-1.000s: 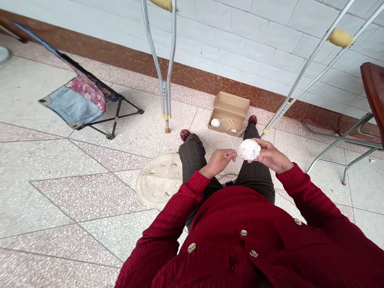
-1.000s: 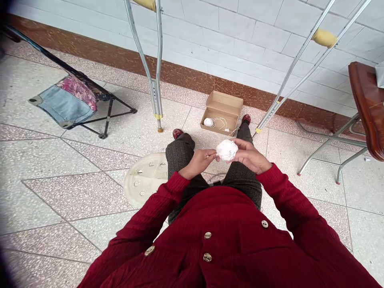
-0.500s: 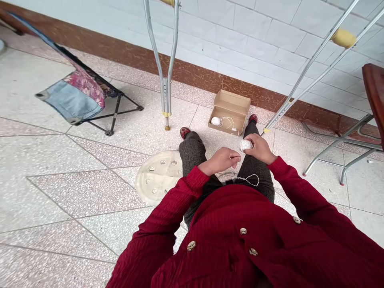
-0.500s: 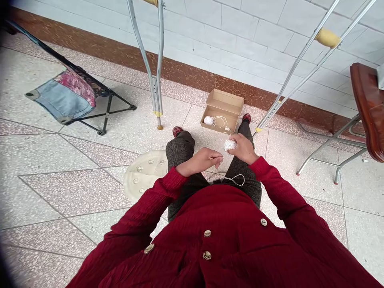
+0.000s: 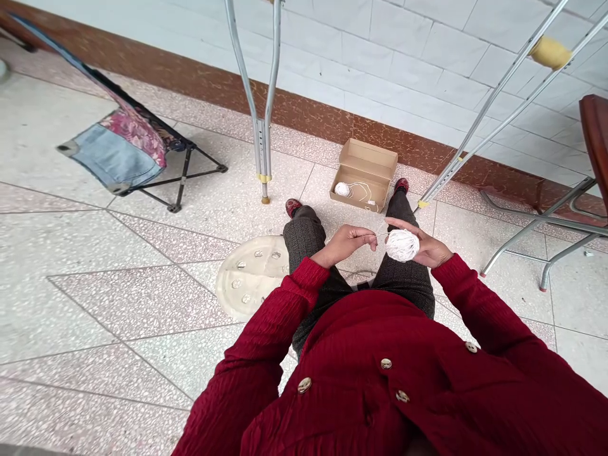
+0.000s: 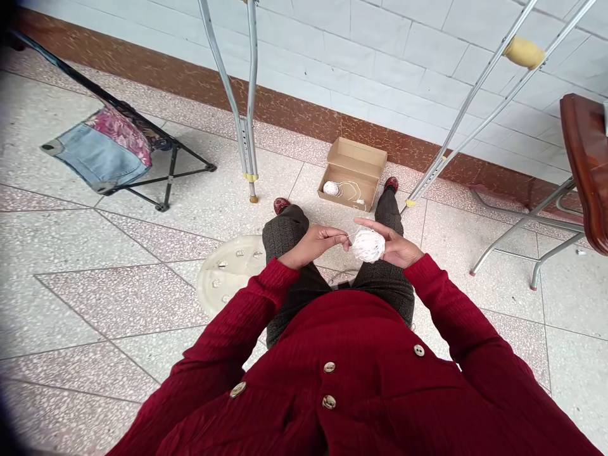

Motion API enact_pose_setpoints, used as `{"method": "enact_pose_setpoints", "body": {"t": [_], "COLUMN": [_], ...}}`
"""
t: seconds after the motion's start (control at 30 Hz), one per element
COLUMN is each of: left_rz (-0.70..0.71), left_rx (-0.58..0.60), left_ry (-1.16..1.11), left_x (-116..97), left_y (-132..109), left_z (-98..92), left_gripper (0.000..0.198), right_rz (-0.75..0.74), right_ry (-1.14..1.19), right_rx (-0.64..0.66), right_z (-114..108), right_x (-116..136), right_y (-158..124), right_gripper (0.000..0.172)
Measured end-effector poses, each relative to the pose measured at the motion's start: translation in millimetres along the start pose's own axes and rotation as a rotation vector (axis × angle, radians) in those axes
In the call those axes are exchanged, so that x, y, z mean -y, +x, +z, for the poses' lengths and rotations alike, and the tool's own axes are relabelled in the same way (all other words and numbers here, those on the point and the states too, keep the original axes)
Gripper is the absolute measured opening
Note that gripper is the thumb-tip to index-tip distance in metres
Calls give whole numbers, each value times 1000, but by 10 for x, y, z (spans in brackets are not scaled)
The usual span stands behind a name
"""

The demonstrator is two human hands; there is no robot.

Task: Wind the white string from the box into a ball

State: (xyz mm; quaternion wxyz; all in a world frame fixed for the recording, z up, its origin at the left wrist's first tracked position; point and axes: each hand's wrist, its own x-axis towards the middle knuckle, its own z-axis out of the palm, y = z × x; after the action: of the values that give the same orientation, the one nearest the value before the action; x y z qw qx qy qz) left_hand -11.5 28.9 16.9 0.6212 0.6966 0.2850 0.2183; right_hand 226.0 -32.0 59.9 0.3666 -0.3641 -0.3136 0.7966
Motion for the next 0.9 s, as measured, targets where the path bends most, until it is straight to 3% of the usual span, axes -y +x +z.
{"method": "enact_pose_setpoints", "body": {"t": [0.23,0.43,0.63,0.77,0.9], "left_rz": [-79,-72,-150,-219,-163], "left_rx": [-69,-279,-555,-559,-492], "left_ry": [-103,39,180,204,287], "left_x": [131,201,368,410,346], "left_y": [-63,-36,-32,-54,-36], "left_z": [28,1,-207,-312,-285], "left_gripper": [36,35,29,24,27], "right_rz": [-127,-165,-245,-288,-293], "right_ry": [77,42,33,-36,-67], "right_rx": [-225,-279,-277,-288,-331], "right_z": [-23,58,74,49,4], "right_x": [79,124,233,314,384], "right_y": [-17,3,-101,-230,-282], "right_gripper": [63,58,55,54,53]}}
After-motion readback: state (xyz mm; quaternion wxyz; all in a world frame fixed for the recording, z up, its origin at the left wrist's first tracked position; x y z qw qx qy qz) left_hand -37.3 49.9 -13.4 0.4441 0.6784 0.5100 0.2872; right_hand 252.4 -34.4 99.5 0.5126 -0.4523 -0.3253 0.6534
